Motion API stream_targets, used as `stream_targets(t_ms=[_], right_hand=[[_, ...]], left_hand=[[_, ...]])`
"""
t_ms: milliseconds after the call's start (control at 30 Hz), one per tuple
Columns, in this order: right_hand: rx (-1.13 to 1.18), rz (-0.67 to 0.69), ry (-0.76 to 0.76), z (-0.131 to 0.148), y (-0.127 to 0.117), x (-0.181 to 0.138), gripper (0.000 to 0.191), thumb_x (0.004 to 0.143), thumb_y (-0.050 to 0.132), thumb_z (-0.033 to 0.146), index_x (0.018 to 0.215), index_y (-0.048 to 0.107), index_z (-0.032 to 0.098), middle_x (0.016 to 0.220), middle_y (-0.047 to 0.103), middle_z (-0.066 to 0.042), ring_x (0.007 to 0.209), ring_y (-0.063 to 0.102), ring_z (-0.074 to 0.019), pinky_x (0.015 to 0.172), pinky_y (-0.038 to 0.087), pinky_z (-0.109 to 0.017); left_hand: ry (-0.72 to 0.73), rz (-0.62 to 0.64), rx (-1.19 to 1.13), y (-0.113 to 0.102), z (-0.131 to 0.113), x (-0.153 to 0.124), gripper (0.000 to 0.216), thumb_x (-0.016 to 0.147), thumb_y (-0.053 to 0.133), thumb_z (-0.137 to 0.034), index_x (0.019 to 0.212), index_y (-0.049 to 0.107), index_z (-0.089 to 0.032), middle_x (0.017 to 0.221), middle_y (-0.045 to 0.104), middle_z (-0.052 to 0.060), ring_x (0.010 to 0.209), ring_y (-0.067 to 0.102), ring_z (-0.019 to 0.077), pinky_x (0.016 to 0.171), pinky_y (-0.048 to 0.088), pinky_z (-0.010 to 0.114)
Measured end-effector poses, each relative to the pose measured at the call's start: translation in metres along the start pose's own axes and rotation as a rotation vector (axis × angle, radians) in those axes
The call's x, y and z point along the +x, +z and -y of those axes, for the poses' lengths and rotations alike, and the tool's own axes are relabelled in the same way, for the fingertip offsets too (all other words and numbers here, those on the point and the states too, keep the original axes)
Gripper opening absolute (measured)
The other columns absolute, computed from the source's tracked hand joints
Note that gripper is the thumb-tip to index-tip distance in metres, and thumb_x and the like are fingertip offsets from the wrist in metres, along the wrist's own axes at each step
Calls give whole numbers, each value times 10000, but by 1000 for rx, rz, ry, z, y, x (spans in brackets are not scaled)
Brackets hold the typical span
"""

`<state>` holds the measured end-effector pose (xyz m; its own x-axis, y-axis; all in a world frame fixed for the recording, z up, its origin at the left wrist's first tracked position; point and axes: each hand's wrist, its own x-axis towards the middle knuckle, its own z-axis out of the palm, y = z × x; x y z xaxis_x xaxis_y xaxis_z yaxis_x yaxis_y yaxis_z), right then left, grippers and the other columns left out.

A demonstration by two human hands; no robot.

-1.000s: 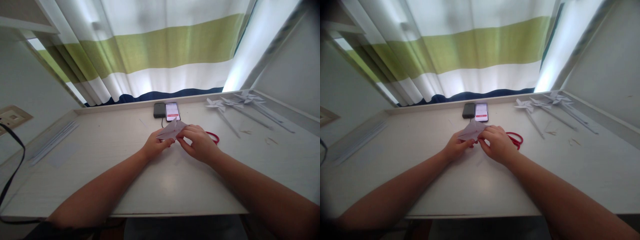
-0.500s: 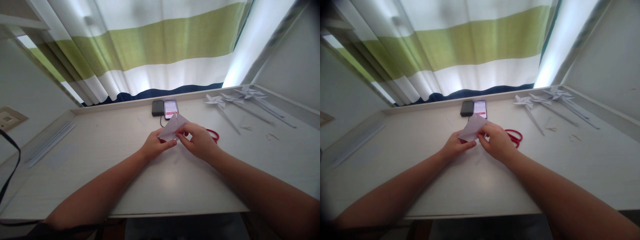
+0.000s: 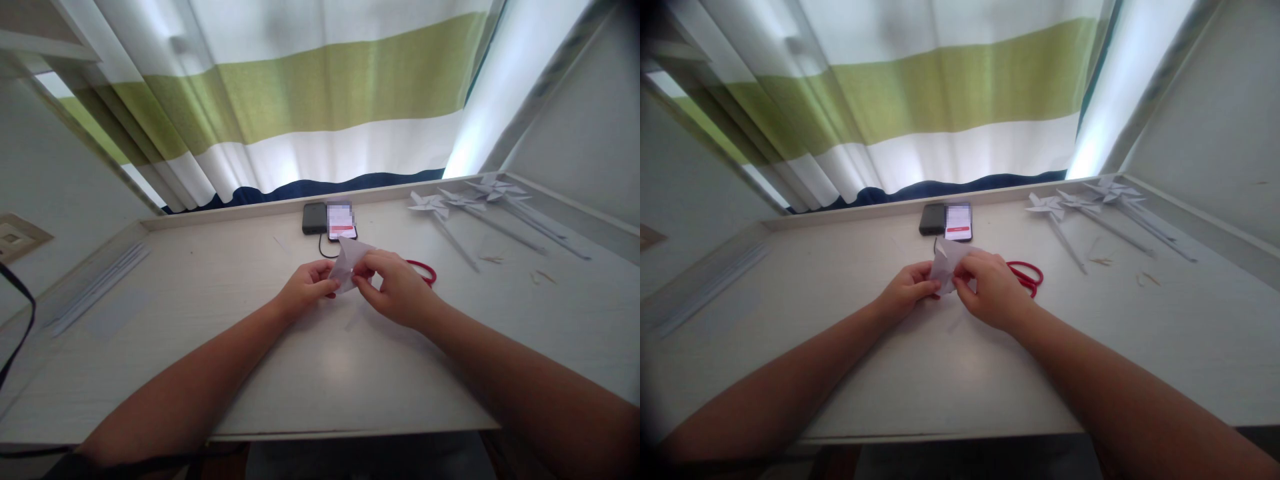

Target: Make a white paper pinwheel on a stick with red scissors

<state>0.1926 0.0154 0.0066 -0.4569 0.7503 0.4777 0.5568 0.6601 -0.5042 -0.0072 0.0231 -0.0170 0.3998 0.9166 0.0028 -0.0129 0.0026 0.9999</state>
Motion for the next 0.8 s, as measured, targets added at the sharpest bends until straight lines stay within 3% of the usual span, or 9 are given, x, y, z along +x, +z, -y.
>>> stream_targets(t_ms=[200, 333, 467, 700, 800], right_hand=[[-36, 16, 21, 2, -1, 0, 68, 797, 566, 159, 736, 569, 188, 763, 606, -20, 753, 532, -178, 748, 380, -341], [-76, 58, 14, 3, -3, -2, 60, 795, 559, 173, 737, 561, 188, 771, 599, -27, 755, 516, -186, 752, 364, -348], [-130, 131, -43, 7, -5, -4, 47, 771, 554, 161, 732, 548, 187, 784, 582, -27, 761, 497, -187, 733, 345, -342], [-167, 219, -49, 5, -7, -3, 53, 789, 534, 138, 777, 558, 184, 830, 583, -30, 819, 508, -194, 767, 353, -354], [-159, 245, -48, -1, -9, -1, 66, 805, 540, 144, 810, 587, 190, 880, 601, -40, 862, 523, -204, 793, 373, -364]], left_hand=[[29, 50, 28, -2, -1, 0, 324, 651, 755, -222, 950, 674, -125, 854, 669, 42, 755, 595, 165, 692, 457, 238], [-56, 76, -64, -1, -5, -2, 330, 724, 712, -337, 971, 694, -118, 884, 680, 83, 850, 623, 207, 759, 481, 273], [-102, 97, -75, 1, -7, -3, 390, 746, 696, -414, 988, 691, -108, 907, 678, 102, 817, 628, 197, 724, 494, 269], [-44, -27, 233, 1, -5, -1, 328, 735, 711, -368, 940, 656, -117, 771, 637, 36, 580, 538, 109, 531, 435, 207], [-21, -39, 362, -1, -5, -2, 297, 782, 657, -365, 950, 647, -120, 784, 646, 37, 581, 535, 111, 515, 419, 208]])
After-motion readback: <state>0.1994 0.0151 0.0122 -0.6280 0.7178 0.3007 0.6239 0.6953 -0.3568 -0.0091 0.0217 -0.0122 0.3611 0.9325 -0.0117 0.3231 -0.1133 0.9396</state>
